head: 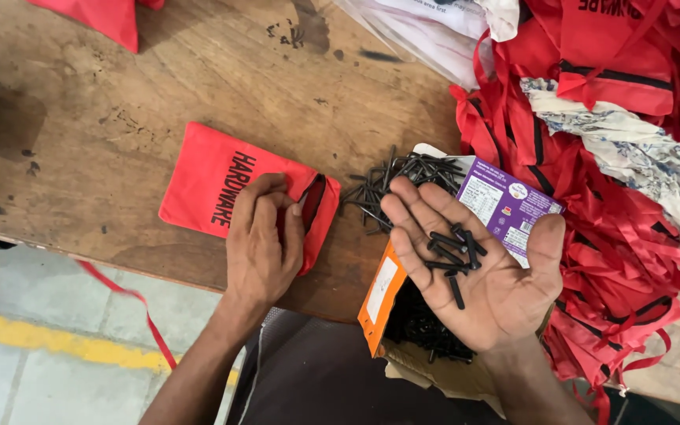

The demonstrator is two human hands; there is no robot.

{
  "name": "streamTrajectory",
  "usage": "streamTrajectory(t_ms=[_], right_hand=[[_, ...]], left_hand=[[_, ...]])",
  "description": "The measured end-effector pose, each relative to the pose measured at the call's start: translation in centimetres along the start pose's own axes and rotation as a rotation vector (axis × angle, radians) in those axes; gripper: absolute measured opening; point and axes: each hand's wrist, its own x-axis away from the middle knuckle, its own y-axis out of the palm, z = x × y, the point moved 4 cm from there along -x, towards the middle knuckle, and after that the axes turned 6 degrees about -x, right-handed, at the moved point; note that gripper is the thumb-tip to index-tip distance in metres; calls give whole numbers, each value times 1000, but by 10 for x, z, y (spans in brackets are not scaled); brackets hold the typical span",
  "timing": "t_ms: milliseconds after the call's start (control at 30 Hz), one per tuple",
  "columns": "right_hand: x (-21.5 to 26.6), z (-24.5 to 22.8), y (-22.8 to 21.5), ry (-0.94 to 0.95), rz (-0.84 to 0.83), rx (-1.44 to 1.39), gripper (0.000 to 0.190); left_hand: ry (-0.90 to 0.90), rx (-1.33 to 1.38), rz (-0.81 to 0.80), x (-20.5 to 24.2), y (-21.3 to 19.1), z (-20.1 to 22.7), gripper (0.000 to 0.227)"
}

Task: The person repeatedly scoops black plastic fasteners from a cardboard box and places them into small red drawstring bags labeled HARDWARE. They open each bag, fill it with fasteners, and set it aside. The process is repeated multiple times throughout the clip.

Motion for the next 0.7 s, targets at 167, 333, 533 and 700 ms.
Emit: streamTrajectory(t_ms=[167,333,533,700], right_hand=[[0,2,1,4,9,-13,111],[0,7,3,26,20,-18,112],[-1,13,3,35,36,-28,113],[-1,16,3,38,46,-52,114]], left_hand=[[29,-11,19,-1,-1,0,12],[-2,20,32,1,-3,-2,12],[-13,42,34,1,-5,-2,9],[-32,48,21,2,-6,-3,9]])
